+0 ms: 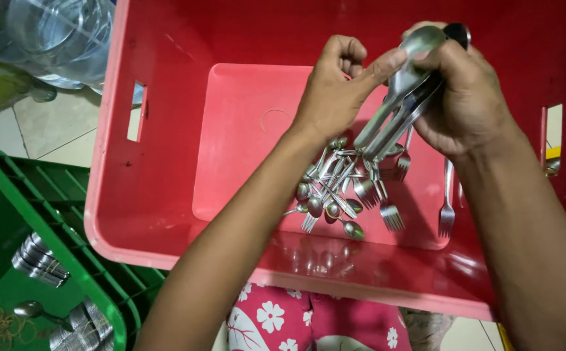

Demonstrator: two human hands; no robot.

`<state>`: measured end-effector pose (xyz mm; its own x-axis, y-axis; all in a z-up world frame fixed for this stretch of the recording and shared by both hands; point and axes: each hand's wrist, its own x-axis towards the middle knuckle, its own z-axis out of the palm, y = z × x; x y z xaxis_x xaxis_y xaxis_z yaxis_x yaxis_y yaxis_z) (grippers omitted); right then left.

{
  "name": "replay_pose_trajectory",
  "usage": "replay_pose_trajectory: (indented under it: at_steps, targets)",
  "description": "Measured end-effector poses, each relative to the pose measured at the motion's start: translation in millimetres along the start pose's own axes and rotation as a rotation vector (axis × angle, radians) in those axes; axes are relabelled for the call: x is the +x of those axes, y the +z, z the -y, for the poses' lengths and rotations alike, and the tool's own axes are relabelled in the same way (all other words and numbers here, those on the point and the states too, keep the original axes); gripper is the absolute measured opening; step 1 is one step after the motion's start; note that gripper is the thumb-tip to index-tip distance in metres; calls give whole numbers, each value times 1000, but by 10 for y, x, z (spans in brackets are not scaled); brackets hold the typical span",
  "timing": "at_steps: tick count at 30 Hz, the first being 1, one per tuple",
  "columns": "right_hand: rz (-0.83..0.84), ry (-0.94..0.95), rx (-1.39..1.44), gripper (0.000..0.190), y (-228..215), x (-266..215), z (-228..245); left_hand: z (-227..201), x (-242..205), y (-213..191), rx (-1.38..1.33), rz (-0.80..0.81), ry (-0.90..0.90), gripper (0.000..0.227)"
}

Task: The person organizes metal cutlery by separating spoons and forks from a mixed pile in a pink bin. They gather spoons into a stack, secure them with a rubber band, and place the bundle into a green bin. The person then gathers forks into a stack and places them into the green bin.

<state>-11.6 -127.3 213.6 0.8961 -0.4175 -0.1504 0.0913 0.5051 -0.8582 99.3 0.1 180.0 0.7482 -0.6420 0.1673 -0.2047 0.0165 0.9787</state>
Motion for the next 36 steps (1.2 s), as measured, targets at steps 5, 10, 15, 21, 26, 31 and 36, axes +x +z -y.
replay_pose_trajectory:
  at_steps: [5, 10, 15, 21, 26, 31, 36]
  targets:
    - [-87, 9, 188, 32, 19, 18, -53, -407, -105, 33, 268, -48, -301, 87]
    - [-69, -49, 292, 37, -17, 108, -224, -795, -348, -58, 419, -63, -237, 57]
    - [-123, -138, 199, 41, 153, -7, -147, -1057, -810, -75, 321, 70, -451, 80]
    - [-2, -234, 129, 90, 336, -141, -210, -908, -909, -62, 255, 25, -502, 68]
    - [-41, -132, 133, 33, 348, -157, -317, -607, -876, -90, 232, 12, -578, 65]
    - [7, -91, 169, 33, 382, -165, -371, -569, -866, -157, 172, 38, -619, 58]
    - [99, -141, -88, 38, 426, -176, -318, -475, -852, -128, 318, 64, -637, 63]
